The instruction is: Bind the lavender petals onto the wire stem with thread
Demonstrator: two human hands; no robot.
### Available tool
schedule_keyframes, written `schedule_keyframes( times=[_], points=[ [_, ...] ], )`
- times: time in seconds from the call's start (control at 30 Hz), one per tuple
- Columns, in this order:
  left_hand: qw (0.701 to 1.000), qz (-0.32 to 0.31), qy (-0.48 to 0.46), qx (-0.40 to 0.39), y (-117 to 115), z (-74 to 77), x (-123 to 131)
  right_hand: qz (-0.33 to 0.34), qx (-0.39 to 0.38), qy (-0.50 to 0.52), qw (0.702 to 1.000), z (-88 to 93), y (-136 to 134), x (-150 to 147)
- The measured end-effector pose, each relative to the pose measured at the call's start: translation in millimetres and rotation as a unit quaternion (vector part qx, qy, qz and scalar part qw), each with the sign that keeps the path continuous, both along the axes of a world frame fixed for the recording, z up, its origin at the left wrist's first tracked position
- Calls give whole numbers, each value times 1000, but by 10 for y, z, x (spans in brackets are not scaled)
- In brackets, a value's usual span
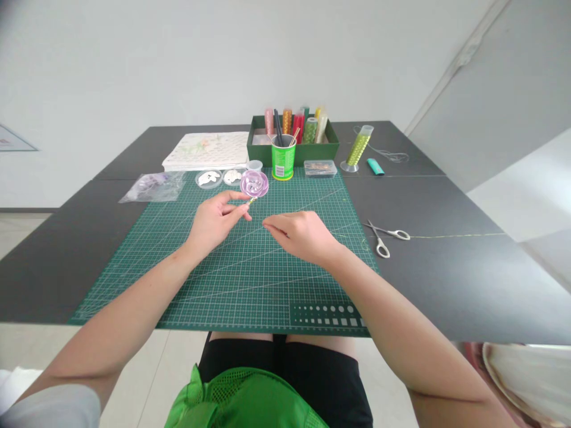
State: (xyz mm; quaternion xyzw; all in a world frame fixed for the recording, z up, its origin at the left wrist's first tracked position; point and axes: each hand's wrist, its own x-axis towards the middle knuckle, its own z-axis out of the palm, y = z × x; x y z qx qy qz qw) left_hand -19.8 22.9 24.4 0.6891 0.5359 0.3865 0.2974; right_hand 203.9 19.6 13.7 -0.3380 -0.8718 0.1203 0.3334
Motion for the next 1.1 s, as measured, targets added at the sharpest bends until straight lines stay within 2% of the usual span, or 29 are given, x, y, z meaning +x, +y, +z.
schedule_keyframes(
  times=[0.13, 0.3, 0.43, 0.57, 0.7, 0.83, 0.97, 1.1],
  points=[
    [1000, -1, 13, -22, 32, -29, -16, 61, -46, 42, 996, 109, -80, -1],
    [998, -30, 44, -42, 49, -79, 1, 73, -170, 155, 970, 254, -115, 40],
    [988, -101, 108, -49, 25, -121, 17, 65, -195, 219, 954, 290, -91, 89],
    [970, -188, 154, -31, -36, -135, 28, 50, -194, 239, 950, 294, -40, 129],
    [950, -257, 174, -43, -102, -95, 63, 17, -191, 230, 954, 253, 56, 158],
    [938, -308, 138, -81, -156, -42, 108, -20, -185, 213, 959, 146, 178, 178],
    [933, -325, 107, -108, -203, 5, 130, -47, -188, 181, 964, 27, 283, 189],
    [937, -323, 90, -98, -239, 41, 130, -52, -208, 138, 967, -89, 368, 193]
  ],
)
